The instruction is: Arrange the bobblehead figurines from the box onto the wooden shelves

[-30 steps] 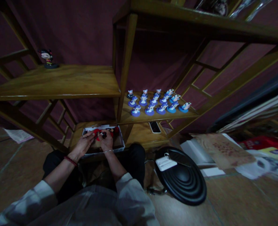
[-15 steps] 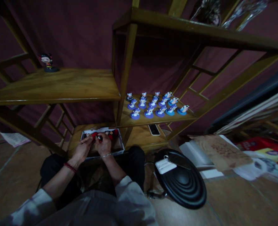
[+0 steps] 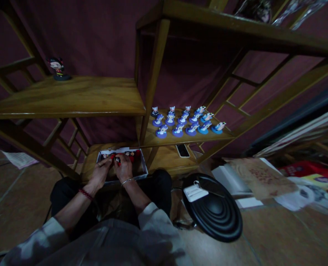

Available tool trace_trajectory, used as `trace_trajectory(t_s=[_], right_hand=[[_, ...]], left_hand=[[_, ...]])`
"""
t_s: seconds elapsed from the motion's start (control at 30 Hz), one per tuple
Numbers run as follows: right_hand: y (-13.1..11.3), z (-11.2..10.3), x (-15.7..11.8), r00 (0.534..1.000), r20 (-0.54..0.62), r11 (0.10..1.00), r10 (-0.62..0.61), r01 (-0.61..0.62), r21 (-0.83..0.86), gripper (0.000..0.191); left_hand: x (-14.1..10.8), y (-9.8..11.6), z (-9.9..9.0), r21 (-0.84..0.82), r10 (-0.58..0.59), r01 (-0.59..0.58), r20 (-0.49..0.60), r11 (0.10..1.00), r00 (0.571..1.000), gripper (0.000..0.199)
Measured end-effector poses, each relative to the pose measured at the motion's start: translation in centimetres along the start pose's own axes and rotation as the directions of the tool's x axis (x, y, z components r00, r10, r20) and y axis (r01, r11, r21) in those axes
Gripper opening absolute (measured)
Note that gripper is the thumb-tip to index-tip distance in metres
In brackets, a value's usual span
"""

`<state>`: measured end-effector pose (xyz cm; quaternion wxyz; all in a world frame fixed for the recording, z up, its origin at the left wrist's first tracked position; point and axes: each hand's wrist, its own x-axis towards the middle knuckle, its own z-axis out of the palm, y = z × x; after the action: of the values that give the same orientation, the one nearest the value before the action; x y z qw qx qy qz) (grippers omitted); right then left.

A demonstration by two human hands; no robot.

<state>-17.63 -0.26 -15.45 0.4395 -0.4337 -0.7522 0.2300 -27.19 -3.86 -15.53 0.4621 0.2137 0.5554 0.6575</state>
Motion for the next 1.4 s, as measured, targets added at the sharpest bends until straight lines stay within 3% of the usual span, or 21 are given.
trace_trajectory(t_s=[0.33,1.0,1.17,1.4], right_hand=[[-0.2,0.5,-0.1,0.995,0.039,0.995,0.096,-0.097,0.017,0.021],[0.3,0.9,0.1,0.985,0.161,0.998,0.065,-0.065,-0.005,0.029],[0.7,1.0,0.1,0.986,0.145,0.995,0.078,-0.086,0.047,0.037],[1.6,1.2,0.0,0.986,0.118,0.982,0.117,-0.132,0.135,0.034]], left_hand=[[-0.7,0.8,0.2,-0.011,0.001,-0.001,0.008,1.0,1.0,0.021],[0.3,0.6,-0.4,-0.04,-0.087,0.085,-0.064,0.996,0.994,0.015],[0.5,0.8,-0.4,-0.094,-0.135,0.126,-0.097,0.988,0.986,0.014],[0.6,0.3,-0.5,-0.165,-0.175,0.159,-0.085,0.973,0.981,0.012]])
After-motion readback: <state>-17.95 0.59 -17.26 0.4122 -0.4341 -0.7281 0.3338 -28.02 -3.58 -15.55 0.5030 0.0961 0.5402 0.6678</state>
